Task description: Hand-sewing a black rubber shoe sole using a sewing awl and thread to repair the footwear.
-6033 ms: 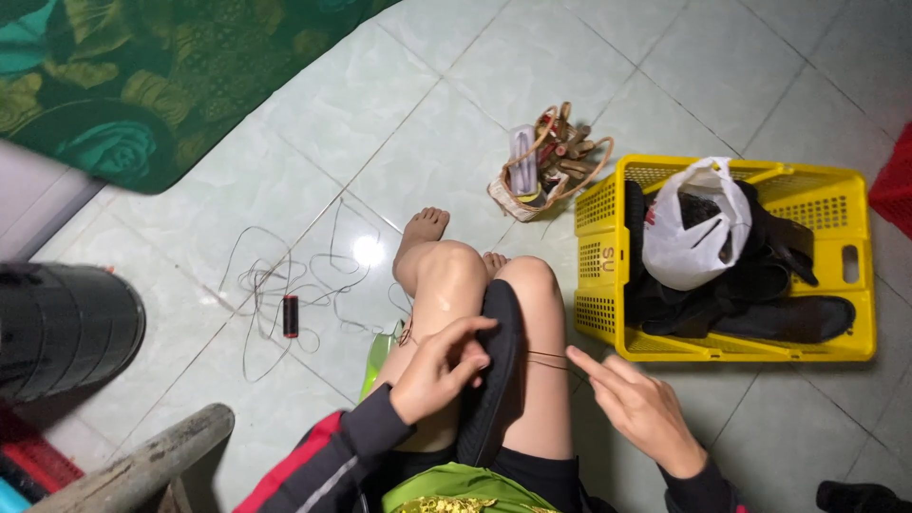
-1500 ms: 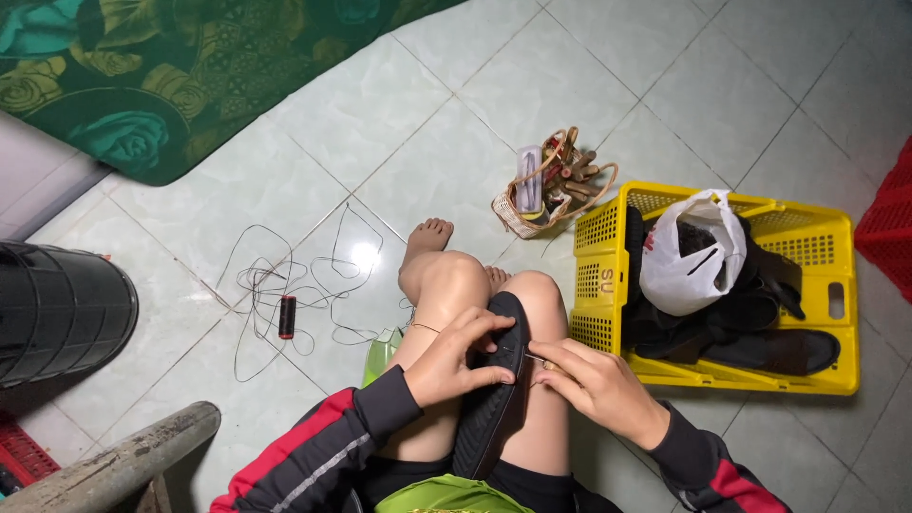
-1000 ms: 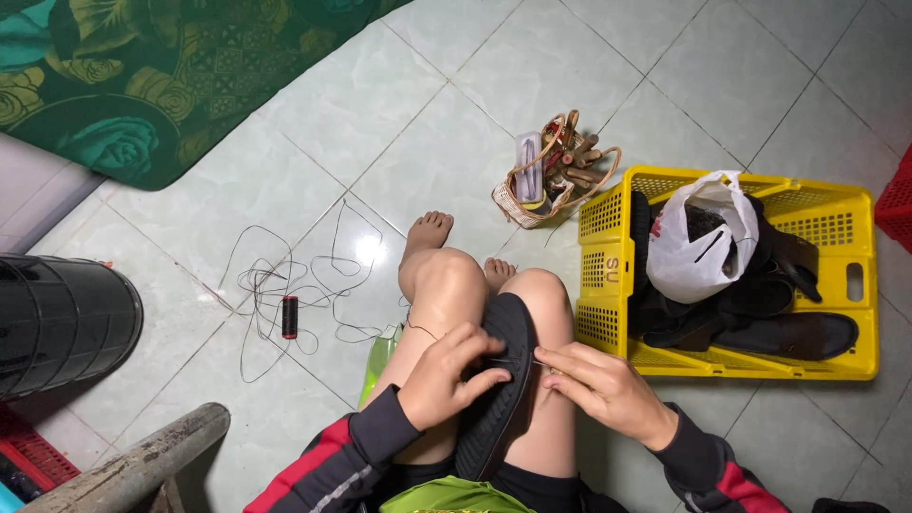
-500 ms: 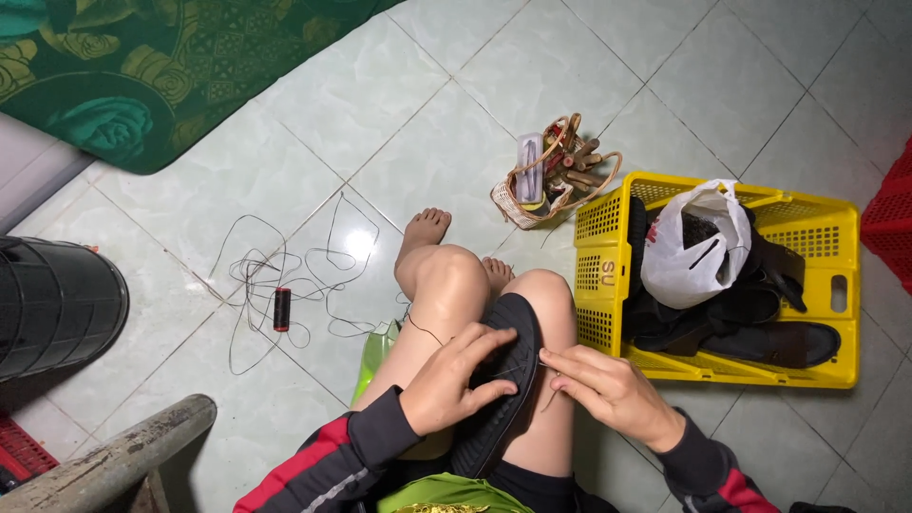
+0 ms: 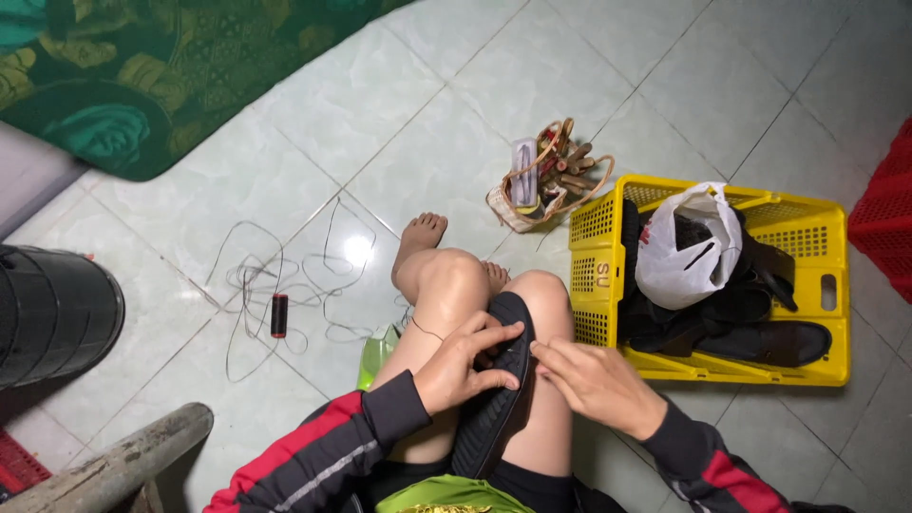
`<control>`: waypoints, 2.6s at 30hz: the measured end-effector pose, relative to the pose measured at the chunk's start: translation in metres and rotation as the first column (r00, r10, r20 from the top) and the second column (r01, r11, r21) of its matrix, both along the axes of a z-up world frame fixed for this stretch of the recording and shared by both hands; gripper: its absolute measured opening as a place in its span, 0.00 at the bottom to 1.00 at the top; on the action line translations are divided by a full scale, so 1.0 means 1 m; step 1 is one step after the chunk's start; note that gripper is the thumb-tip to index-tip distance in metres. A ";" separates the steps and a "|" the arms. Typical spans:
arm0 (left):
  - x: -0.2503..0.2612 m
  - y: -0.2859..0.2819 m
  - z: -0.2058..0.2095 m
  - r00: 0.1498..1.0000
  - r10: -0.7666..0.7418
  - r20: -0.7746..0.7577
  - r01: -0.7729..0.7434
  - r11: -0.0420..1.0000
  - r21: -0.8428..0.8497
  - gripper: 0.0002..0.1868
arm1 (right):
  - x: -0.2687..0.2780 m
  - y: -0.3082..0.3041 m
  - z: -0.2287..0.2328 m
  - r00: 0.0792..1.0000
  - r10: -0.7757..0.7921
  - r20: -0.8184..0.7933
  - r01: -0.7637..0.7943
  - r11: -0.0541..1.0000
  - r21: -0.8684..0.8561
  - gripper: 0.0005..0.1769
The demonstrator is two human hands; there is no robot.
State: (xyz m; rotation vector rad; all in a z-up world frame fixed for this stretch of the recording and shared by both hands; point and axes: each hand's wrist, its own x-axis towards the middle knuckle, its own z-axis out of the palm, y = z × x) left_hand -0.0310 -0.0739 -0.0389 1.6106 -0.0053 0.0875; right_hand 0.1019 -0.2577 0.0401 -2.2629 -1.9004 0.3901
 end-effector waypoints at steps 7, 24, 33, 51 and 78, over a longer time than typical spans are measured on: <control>-0.017 0.010 0.029 0.986 0.124 0.114 -0.154 0.940 0.305 0.14 | -0.012 0.006 0.008 0.991 -0.098 -0.095 0.109 0.987 0.116 0.12; -0.008 -0.002 0.007 0.977 0.038 -0.208 -0.122 0.904 -0.410 0.07 | -0.021 0.002 -0.003 0.965 -0.170 -0.202 0.218 0.943 0.250 0.13; -0.015 0.008 0.034 0.967 -0.024 -0.254 -0.063 0.943 -0.328 0.15 | -0.008 -0.008 0.009 0.953 -0.138 -0.268 0.193 0.962 0.192 0.18; -0.019 -0.001 0.044 0.971 0.192 0.140 -0.227 0.922 0.312 0.24 | -0.021 -0.035 0.007 0.928 -0.276 -0.250 0.284 0.959 -0.003 0.27; -0.041 0.023 0.012 0.917 0.368 0.155 -0.399 0.837 0.374 0.09 | -0.068 -0.022 -0.032 0.312 -0.251 -0.916 0.820 0.558 0.126 0.14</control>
